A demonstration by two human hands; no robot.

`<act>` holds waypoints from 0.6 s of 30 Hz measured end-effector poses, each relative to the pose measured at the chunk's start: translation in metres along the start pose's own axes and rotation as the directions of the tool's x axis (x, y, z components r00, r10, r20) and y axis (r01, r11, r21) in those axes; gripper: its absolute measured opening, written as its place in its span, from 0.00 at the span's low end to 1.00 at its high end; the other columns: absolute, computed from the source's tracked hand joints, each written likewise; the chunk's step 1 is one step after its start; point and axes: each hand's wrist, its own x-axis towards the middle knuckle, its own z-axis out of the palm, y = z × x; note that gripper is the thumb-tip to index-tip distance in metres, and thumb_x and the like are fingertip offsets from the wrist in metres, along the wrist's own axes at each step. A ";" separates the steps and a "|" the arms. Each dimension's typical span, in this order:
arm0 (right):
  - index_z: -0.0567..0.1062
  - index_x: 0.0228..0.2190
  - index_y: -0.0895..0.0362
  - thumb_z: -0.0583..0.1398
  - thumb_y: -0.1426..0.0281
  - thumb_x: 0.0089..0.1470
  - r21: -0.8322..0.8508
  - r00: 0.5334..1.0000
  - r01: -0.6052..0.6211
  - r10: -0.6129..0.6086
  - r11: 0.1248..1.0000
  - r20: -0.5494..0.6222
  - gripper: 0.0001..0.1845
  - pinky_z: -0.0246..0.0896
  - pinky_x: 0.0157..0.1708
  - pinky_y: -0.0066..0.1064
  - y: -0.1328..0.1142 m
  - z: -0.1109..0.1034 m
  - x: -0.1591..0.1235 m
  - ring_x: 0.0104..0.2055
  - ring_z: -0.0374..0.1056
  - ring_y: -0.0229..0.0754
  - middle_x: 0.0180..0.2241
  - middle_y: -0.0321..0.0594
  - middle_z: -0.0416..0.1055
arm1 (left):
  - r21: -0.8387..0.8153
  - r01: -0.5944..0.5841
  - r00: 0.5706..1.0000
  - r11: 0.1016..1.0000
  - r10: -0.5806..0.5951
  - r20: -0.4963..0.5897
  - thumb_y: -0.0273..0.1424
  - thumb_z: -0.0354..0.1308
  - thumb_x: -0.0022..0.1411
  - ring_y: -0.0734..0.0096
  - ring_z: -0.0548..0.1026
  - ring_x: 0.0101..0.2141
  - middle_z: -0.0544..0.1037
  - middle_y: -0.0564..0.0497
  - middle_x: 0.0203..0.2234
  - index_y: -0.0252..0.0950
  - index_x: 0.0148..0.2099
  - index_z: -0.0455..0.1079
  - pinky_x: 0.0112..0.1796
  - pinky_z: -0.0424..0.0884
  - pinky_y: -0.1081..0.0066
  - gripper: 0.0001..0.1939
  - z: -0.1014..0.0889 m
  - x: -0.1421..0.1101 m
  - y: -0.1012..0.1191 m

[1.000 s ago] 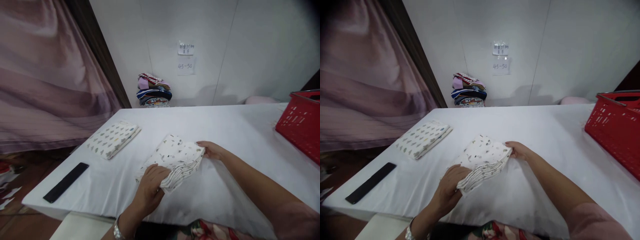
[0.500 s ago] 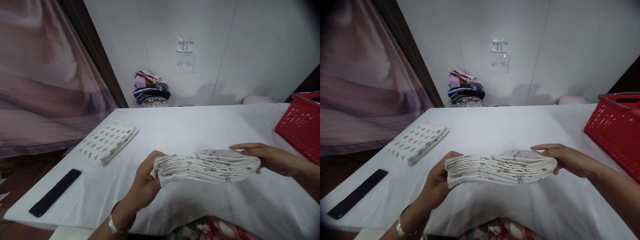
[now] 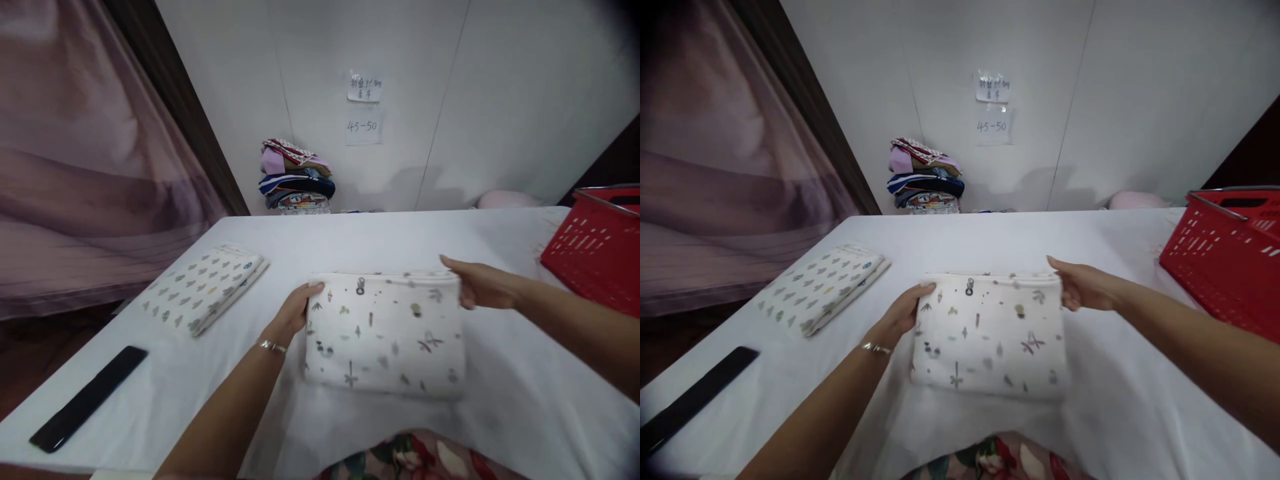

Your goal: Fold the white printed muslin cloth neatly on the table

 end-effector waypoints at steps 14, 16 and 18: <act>0.75 0.28 0.58 0.64 0.52 0.42 -0.245 0.958 0.023 -0.091 0.969 -0.271 0.21 0.61 0.26 0.31 0.046 0.017 0.104 0.27 0.65 0.40 0.27 0.41 0.72 | 0.421 -0.150 0.942 0.895 0.259 -0.213 0.35 0.62 0.49 0.69 0.74 0.29 0.79 0.47 0.30 0.30 0.38 0.73 0.30 0.69 0.72 0.16 -0.030 0.049 -0.032; 0.75 0.31 0.58 0.63 0.55 0.45 -0.245 0.931 0.088 -0.167 0.966 -0.324 0.19 0.62 0.29 0.31 0.050 0.021 0.106 0.30 0.66 0.41 0.30 0.40 0.73 | 0.487 -0.187 0.928 0.853 0.315 -0.197 0.36 0.60 0.51 0.66 0.75 0.33 0.79 0.47 0.34 0.32 0.42 0.73 0.34 0.70 0.70 0.17 -0.033 0.051 -0.035; 0.74 0.30 0.58 0.60 0.55 0.48 -0.307 0.902 0.128 -0.239 0.943 -0.358 0.18 0.61 0.30 0.31 0.055 0.024 0.109 0.31 0.67 0.41 0.30 0.39 0.73 | 0.598 -0.197 0.903 0.777 0.381 -0.198 0.36 0.58 0.54 0.63 0.75 0.38 0.78 0.47 0.39 0.34 0.46 0.72 0.39 0.69 0.67 0.18 -0.036 0.053 -0.039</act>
